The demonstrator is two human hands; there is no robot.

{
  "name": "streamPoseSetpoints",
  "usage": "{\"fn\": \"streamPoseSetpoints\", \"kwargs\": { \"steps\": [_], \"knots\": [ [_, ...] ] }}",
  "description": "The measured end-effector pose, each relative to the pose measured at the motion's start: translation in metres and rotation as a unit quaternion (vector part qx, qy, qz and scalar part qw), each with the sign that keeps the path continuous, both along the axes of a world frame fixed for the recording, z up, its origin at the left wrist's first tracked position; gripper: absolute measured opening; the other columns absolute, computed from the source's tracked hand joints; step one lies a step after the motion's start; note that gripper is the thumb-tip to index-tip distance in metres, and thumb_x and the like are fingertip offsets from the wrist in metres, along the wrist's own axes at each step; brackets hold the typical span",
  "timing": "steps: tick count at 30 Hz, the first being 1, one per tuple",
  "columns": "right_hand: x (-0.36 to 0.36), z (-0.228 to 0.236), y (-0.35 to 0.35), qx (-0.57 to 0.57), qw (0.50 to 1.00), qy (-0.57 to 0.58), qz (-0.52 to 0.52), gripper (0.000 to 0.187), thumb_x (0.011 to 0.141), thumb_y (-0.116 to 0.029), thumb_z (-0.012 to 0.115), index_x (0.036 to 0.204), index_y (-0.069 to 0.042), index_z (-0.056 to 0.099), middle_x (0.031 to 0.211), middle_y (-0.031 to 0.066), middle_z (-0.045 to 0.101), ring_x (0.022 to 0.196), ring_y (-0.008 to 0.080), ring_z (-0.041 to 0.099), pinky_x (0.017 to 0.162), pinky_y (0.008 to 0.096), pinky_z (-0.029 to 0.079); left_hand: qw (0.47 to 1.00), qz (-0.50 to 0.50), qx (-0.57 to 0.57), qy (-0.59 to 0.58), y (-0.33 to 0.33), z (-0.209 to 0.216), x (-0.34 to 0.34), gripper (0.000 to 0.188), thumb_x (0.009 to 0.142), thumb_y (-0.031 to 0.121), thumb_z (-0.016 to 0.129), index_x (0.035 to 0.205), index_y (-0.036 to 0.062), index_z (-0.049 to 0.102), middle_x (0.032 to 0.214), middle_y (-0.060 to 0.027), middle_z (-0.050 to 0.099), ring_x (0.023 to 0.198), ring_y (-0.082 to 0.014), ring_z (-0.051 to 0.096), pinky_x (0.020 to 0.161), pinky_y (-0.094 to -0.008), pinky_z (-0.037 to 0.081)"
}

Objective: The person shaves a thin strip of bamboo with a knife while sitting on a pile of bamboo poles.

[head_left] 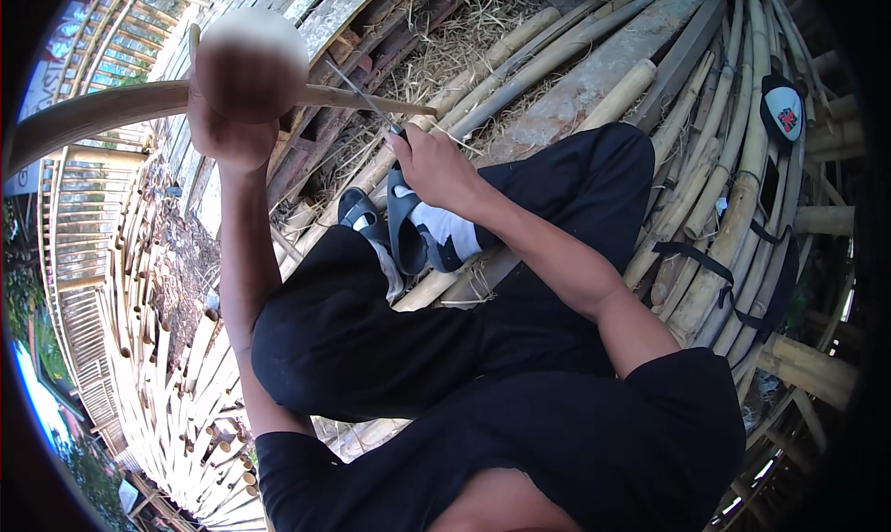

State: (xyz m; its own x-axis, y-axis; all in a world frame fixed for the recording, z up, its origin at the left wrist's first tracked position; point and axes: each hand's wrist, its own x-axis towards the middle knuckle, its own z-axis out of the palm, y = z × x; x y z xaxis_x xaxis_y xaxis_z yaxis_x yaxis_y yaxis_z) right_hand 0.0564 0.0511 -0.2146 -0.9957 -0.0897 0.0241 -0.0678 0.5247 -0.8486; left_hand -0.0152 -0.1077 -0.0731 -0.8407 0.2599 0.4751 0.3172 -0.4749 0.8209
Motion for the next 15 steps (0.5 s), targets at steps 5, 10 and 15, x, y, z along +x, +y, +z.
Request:
{"fn": "streamPoseSetpoints", "kwargs": {
  "steps": [5,10,15],
  "knots": [
    [0.016,0.026,-0.006,-0.015,1.0,-0.009,0.014,0.038,0.097,-0.029,0.042,0.087,0.006,0.052,0.064,0.0288,0.056,0.068,0.0481,0.057,0.06,0.0532,0.044,0.999,-0.02,-0.02,0.025,-0.005,-0.005,0.003,0.048,0.096,0.043,0.038,0.059,0.0149,0.026,0.047,0.003,0.019,0.043,-0.0091,0.015,0.043,-0.0266,0.018],
    [0.012,-0.006,0.004,0.056,0.997,-0.049,-0.014,0.04,0.097,-0.031,0.041,0.088,0.007,0.052,0.066,0.03,0.058,0.073,0.0478,0.06,0.068,0.055,0.047,0.999,-0.027,-0.014,0.022,-0.003,-0.005,0.001,0.048,0.097,0.043,0.037,0.059,0.015,0.026,0.047,0.0031,0.019,0.043,-0.009,0.015,0.043,-0.0265,0.018],
    [0.012,0.015,-0.001,0.006,0.999,-0.051,0.004,0.039,0.096,-0.03,0.042,0.085,0.006,0.052,0.07,0.0307,0.057,0.074,0.0486,0.057,0.065,0.0545,0.044,0.999,-0.021,-0.022,0.018,0.001,-0.003,0.003,0.048,0.097,0.043,0.036,0.058,0.015,0.026,0.047,0.0032,0.019,0.043,-0.009,0.015,0.043,-0.0261,0.018]
  ]
}}
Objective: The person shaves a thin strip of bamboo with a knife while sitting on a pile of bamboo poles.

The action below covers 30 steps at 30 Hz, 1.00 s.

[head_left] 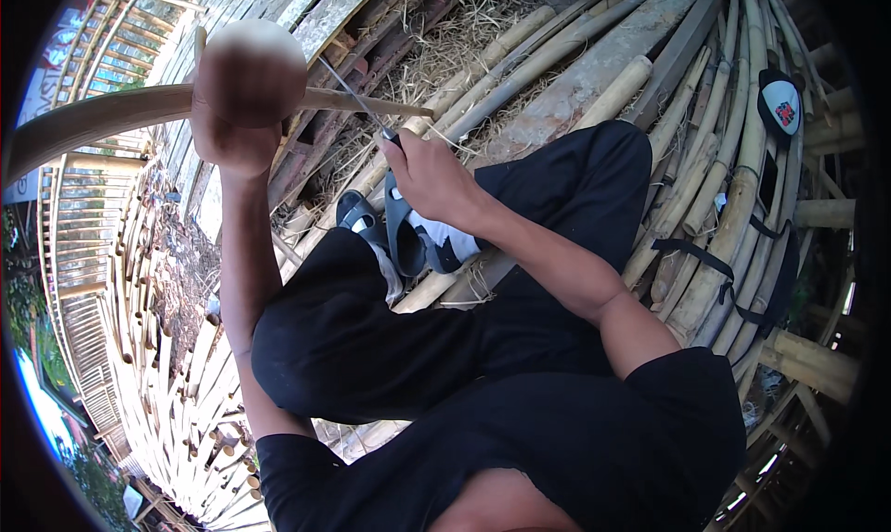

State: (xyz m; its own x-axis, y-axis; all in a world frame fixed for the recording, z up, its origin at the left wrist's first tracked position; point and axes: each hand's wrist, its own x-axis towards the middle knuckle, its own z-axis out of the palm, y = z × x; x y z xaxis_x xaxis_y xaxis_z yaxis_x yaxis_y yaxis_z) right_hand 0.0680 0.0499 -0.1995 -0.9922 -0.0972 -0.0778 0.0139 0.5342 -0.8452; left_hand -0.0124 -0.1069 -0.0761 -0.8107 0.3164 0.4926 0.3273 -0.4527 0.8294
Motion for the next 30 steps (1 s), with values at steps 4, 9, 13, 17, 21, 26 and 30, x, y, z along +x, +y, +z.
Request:
{"fn": "streamPoseSetpoints", "kwargs": {
  "steps": [4,9,13,17,21,26,30],
  "knots": [
    [-0.006,-0.024,0.005,-0.021,0.999,0.046,-0.005,0.037,0.096,-0.029,0.043,0.086,0.005,0.052,0.068,0.0288,0.057,0.071,0.0479,0.057,0.063,0.0533,0.044,1.0,0.006,0.003,-0.003,0.005,0.003,-0.003,0.048,0.097,0.042,0.037,0.059,0.015,0.026,0.047,0.0034,0.019,0.043,-0.0091,0.014,0.043,-0.026,0.018],
    [0.013,0.013,-0.004,-0.038,0.999,0.017,0.016,0.038,0.096,-0.03,0.042,0.087,0.005,0.052,0.066,0.0275,0.058,0.069,0.0473,0.058,0.065,0.0524,0.047,0.999,-0.027,-0.007,-0.019,-0.006,-0.001,0.004,0.047,0.097,0.042,0.036,0.06,0.0147,0.026,0.05,0.0026,0.017,0.046,-0.0113,0.016,0.047,-0.0291,0.021],
    [-0.008,-0.033,0.006,0.044,0.999,0.001,-0.029,0.038,0.096,-0.029,0.041,0.087,0.005,0.052,0.067,0.0293,0.057,0.071,0.048,0.057,0.065,0.0537,0.045,0.999,-0.037,-0.026,0.006,-0.007,0.004,-0.006,0.046,0.097,0.042,0.035,0.062,0.0145,0.026,0.053,0.0013,0.017,0.049,-0.013,0.017,0.049,-0.0315,0.022],
    [0.007,-0.013,0.0,-0.019,1.0,0.003,-0.011,0.037,0.097,-0.029,0.041,0.087,0.005,0.052,0.069,0.0296,0.058,0.072,0.048,0.057,0.064,0.0545,0.044,0.998,-0.053,-0.023,-0.003,-0.009,0.001,-0.001,0.046,0.097,0.043,0.036,0.062,0.015,0.025,0.053,0.0016,0.017,0.049,-0.0132,0.017,0.05,-0.0312,0.023],
    [0.007,-0.035,-0.01,-0.066,0.996,0.051,-0.014,0.036,0.096,-0.028,0.043,0.084,0.005,0.051,0.066,0.0288,0.057,0.071,0.0472,0.057,0.062,0.0535,0.043,0.999,-0.031,-0.008,-0.007,-0.007,0.004,-0.001,0.047,0.097,0.042,0.037,0.061,0.0148,0.025,0.051,0.0025,0.017,0.047,-0.012,0.015,0.048,-0.0296,0.021],
    [-0.003,-0.041,-0.001,-0.026,0.999,-0.016,-0.028,0.033,0.095,-0.026,0.045,0.086,0.005,0.052,0.064,0.0284,0.056,0.069,0.0477,0.056,0.059,0.0531,0.043,1.0,-0.024,0.0,0.004,-0.007,0.001,0.0,0.047,0.097,0.042,0.036,0.061,0.0139,0.026,0.049,0.0027,0.017,0.045,-0.0105,0.013,0.045,-0.0285,0.018],
    [0.0,-0.035,-0.012,-0.06,0.998,0.025,-0.024,0.04,0.096,-0.032,0.042,0.088,0.005,0.053,0.071,0.0317,0.059,0.075,0.0489,0.058,0.067,0.0545,0.046,0.999,-0.027,-0.013,0.011,-0.007,0.004,0.0,0.048,0.097,0.042,0.035,0.061,0.0136,0.025,0.05,0.0022,0.017,0.046,-0.0113,0.014,0.045,-0.0294,0.019]
  ]
}}
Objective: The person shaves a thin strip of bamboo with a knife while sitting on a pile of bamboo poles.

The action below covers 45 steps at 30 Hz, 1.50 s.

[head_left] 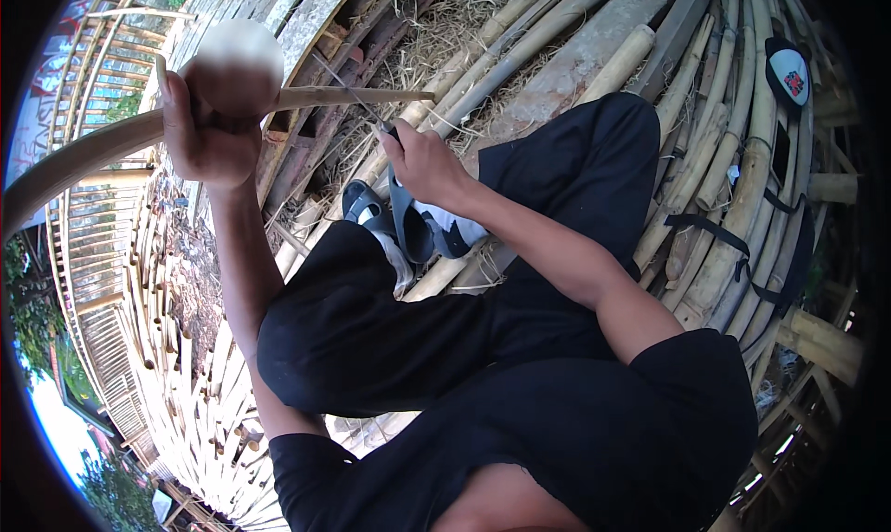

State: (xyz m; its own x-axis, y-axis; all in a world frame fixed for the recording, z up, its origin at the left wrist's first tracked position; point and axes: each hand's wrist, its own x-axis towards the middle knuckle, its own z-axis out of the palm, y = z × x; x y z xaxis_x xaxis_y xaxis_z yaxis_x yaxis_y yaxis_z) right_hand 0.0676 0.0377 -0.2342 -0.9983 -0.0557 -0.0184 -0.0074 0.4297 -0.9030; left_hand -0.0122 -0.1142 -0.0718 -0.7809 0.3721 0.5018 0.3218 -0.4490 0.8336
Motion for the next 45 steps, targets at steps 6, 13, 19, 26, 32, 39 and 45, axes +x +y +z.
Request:
{"fn": "streamPoseSetpoints", "kwargs": {
  "steps": [6,13,19,26,32,39,45],
  "knots": [
    [-0.004,-0.027,0.01,0.028,0.997,-0.069,-0.015,0.037,0.095,-0.03,0.042,0.09,0.005,0.053,0.076,0.0313,0.06,0.076,0.0484,0.059,0.067,0.0542,0.047,1.0,-0.012,0.008,-0.015,0.0,-0.006,0.003,0.048,0.098,0.042,0.034,0.061,0.0139,0.024,0.05,0.0022,0.016,0.046,-0.0114,0.014,0.045,-0.0293,0.018],
    [-0.017,-0.067,0.022,0.073,0.995,-0.062,-0.04,0.04,0.096,-0.033,0.041,0.091,0.005,0.054,0.077,0.0311,0.06,0.079,0.0478,0.059,0.069,0.0543,0.047,1.0,0.004,0.01,-0.026,0.007,0.001,-0.003,0.048,0.097,0.043,0.037,0.061,0.0139,0.024,0.05,0.0021,0.016,0.045,-0.0113,0.013,0.044,-0.029,0.018],
    [-0.007,-0.01,0.003,-0.005,1.0,0.007,-0.021,0.034,0.095,-0.027,0.046,0.083,0.005,0.053,0.065,0.0283,0.057,0.069,0.0477,0.057,0.061,0.053,0.044,0.998,-0.054,0.005,-0.012,-0.002,0.002,-0.002,0.047,0.098,0.043,0.036,0.062,0.014,0.024,0.051,0.0021,0.017,0.046,-0.0117,0.014,0.045,-0.029,0.019],
    [-0.016,-0.063,0.028,0.095,0.992,-0.072,-0.029,0.041,0.096,-0.033,0.042,0.085,0.004,0.055,0.076,0.0302,0.061,0.077,0.0476,0.06,0.069,0.0542,0.048,0.995,-0.101,-0.018,0.005,0.002,-0.001,-0.001,0.046,0.099,0.041,0.031,0.062,0.0155,0.024,0.051,0.0024,0.017,0.045,-0.012,0.014,0.046,-0.0297,0.019],
    [-0.004,-0.066,-0.014,-0.016,0.997,-0.033,-0.07,0.033,0.095,-0.028,0.042,0.09,0.004,0.051,0.073,0.0304,0.06,0.074,0.0485,0.059,0.067,0.0551,0.047,0.999,0.02,0.0,-0.025,0.01,0.004,0.003,0.047,0.098,0.041,0.034,0.061,0.0144,0.025,0.049,0.0031,0.018,0.044,-0.0108,0.014,0.043,-0.0281,0.019],
    [-0.011,-0.076,-0.033,-0.032,0.994,-0.047,-0.089,0.031,0.094,-0.027,0.044,0.089,0.004,0.05,0.074,0.0309,0.06,0.076,0.0485,0.059,0.068,0.056,0.047,0.986,0.169,0.007,-0.001,0.005,0.003,0.006,0.046,0.099,0.04,0.033,0.06,0.0166,0.025,0.046,0.003,0.017,0.04,-0.0085,0.013,0.034,-0.0243,0.017],
    [-0.031,-0.134,-0.022,0.058,0.98,-0.099,-0.16,0.031,0.095,-0.03,0.045,0.092,0.0,0.05,0.076,0.0298,0.061,0.077,0.0477,0.059,0.068,0.0544,0.048,0.968,0.249,0.037,0.017,0.023,0.007,-0.011,0.046,0.099,0.036,0.036,0.059,0.018,0.024,0.045,0.0048,0.015,0.038,-0.0072,0.012,0.033,-0.0232,0.014]
  ]
}}
